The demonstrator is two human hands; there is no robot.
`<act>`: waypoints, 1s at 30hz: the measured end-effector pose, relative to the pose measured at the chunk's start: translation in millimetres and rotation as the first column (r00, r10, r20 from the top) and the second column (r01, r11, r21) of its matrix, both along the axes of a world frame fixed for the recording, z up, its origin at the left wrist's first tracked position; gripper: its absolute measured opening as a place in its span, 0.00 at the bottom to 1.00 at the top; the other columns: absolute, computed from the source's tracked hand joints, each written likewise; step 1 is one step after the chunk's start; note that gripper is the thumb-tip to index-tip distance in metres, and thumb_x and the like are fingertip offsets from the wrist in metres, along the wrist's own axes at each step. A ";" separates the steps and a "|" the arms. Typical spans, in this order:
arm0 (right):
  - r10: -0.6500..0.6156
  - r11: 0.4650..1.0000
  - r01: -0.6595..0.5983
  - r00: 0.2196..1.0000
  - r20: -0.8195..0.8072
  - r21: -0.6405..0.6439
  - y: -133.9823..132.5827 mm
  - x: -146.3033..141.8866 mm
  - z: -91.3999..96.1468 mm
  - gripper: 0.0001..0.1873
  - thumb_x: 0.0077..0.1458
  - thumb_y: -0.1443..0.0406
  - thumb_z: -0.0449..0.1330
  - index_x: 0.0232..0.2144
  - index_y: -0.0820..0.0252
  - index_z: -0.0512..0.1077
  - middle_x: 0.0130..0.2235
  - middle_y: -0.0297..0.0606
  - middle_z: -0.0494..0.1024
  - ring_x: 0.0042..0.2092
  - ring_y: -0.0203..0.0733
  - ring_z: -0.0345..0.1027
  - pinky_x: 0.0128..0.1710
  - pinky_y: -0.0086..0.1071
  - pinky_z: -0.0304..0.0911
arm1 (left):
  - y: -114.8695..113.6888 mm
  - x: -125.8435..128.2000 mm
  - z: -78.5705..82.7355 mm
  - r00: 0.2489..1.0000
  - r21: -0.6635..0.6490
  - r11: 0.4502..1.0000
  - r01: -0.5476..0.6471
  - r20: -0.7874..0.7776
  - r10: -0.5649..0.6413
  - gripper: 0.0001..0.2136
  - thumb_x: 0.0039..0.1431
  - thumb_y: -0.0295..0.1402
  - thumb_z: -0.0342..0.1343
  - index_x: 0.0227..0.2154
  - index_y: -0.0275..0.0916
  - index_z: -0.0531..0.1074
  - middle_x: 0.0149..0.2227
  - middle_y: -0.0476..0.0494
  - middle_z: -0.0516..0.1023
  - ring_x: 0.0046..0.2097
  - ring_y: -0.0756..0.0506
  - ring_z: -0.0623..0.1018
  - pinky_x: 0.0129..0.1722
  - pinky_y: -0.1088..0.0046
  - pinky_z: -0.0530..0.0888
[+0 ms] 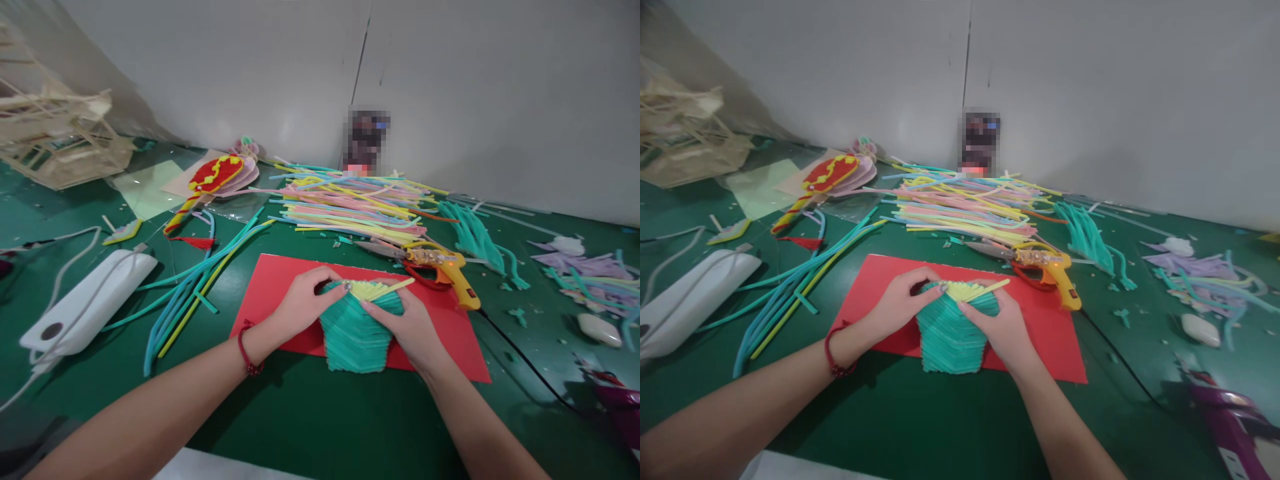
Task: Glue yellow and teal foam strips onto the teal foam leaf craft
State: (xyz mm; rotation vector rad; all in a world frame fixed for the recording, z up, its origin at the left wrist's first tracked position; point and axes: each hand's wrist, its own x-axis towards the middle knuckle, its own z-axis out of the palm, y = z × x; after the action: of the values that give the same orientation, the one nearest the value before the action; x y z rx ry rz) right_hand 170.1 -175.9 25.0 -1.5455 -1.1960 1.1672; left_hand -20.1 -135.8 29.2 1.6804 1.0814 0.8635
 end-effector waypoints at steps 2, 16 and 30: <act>0.001 1.000 -0.001 1.000 0.012 0.010 0.4 0.2 0.1 0.23 0.39 0.56 0.69 0.39 0.57 0.73 0.41 0.39 0.80 0.42 0.48 0.73 0.42 0.40 0.69 | 0.4 -0.1 -0.4 1.000 0.005 1.000 0.011 0.016 -0.012 0.08 0.59 0.37 0.53 0.30 0.39 0.71 0.32 0.49 0.75 0.35 0.48 0.73 0.35 0.74 0.68; -0.038 0.999 0.038 0.999 0.005 -0.022 1.7 0.1 -0.5 0.25 0.38 0.55 0.69 0.40 0.57 0.73 0.41 0.40 0.80 0.43 0.49 0.73 0.43 0.41 0.69 | 2.9 -0.7 -2.8 0.972 -0.165 0.984 -0.061 0.213 0.096 0.16 0.63 0.42 0.44 0.31 0.38 0.73 0.33 0.46 0.76 0.37 0.46 0.75 0.38 0.72 0.70; -0.069 0.998 0.065 0.966 -0.249 -0.024 3.0 -0.9 -1.5 0.22 0.44 0.49 0.65 0.36 0.58 0.75 0.38 0.39 0.81 0.41 0.49 0.74 0.41 0.40 0.69 | 6.5 -1.6 -0.4 0.998 -0.117 0.993 0.008 0.063 0.000 0.08 0.55 0.37 0.56 0.36 0.39 0.71 0.38 0.47 0.78 0.40 0.46 0.76 0.38 0.71 0.72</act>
State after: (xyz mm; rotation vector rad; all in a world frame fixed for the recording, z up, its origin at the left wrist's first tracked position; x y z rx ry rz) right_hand 169.2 -172.9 23.5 -1.3912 -0.9619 1.2860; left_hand -21.8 -129.3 28.9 1.5481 1.0653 0.8284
